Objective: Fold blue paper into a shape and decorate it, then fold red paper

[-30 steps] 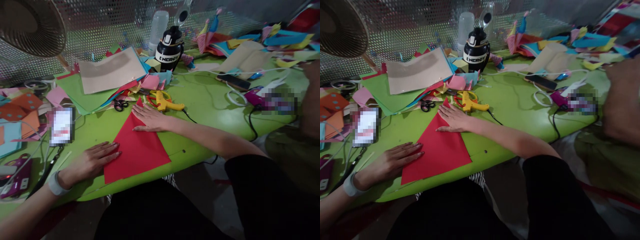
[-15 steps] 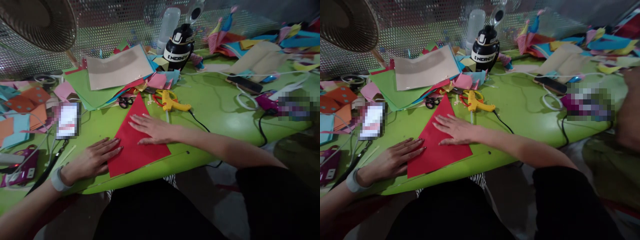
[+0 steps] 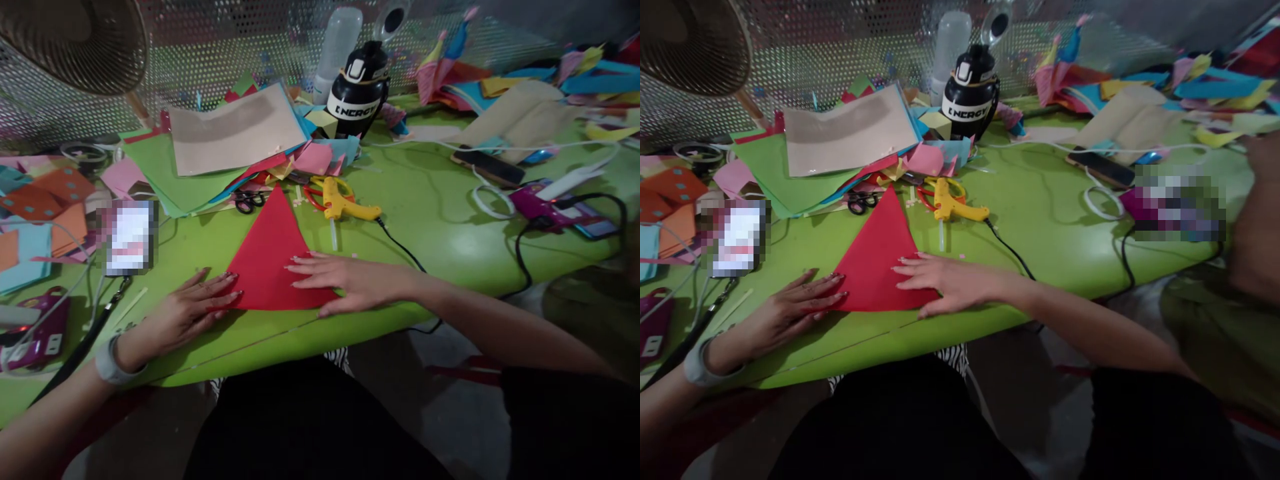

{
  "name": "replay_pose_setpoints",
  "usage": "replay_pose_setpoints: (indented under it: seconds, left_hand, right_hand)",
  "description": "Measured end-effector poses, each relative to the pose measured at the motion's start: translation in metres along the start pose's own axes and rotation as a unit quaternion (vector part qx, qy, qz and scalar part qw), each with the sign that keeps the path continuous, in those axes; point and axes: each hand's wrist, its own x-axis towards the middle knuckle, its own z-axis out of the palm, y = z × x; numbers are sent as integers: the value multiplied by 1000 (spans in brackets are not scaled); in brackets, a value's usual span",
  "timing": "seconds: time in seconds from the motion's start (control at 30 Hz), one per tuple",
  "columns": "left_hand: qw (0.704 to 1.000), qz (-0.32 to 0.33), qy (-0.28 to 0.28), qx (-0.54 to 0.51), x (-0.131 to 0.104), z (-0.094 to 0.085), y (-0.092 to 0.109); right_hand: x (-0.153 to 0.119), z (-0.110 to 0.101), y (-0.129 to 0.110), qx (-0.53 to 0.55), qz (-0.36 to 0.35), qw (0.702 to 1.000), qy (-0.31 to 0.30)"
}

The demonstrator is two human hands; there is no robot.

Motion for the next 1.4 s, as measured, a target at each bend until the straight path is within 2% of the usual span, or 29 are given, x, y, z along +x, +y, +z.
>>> replay_pose_setpoints:
  seconds: [0.07,0.13,0.27,0.33,0.4,0.43,0.47,0.5,0.57,0.6,0.67,0.87,1.0,1.1,1.2,1.27,1.33,1.4]
  left_hand:
    - [998,-26,35,-50,1,0,0]
    - [987,-79,89,-108,2,2,-3]
    - [939,-193,207,-196,4,8,-9]
    - [931,-177,283,-145,7,9,-8]
    - [935,-123,332,-8,12,9,-1]
    - [940,-94,321,73,15,9,5]
    - [945,-67,287,144,18,9,12]
    - [953,-29,226,199,22,10,19]
    - [965,5,117,235,32,14,31]
    - [967,2,86,241,37,17,35]
    - [965,-13,60,253,45,24,37]
    - [967,-24,54,247,51,33,22]
    - [971,-25,57,233,50,33,18]
    - [974,-25,49,221,50,33,16]
    - [977,-33,40,208,50,33,15]
    - [978,-40,39,200,51,33,14]
    - [980,-46,41,189,52,33,14]
    - [983,-48,46,174,54,33,14]
  right_hand:
    - [2,-2,5,48,31,997,55]
    - [9,-4,10,87,94,984,122]
    - [26,-7,12,78,200,949,231]
    - [34,-7,11,61,216,942,249]
    - [40,-8,8,54,226,941,244]
    - [42,-9,7,53,229,942,238]
    - [43,-10,6,53,231,944,231]
    - [44,-10,5,50,232,945,224]
    - [46,-11,5,41,237,945,223]
    - [46,-11,5,35,240,943,227]
    - [47,-10,8,32,245,939,238]
    - [50,-3,15,70,248,933,250]
    - [53,0,17,42,261,929,261]
    - [52,2,19,2,243,930,276]
    - [45,6,13,-118,169,912,354]
    - [38,9,4,-226,80,893,380]
    - [31,14,-5,-297,-23,892,338]
    - [27,19,-10,-319,-92,906,263]
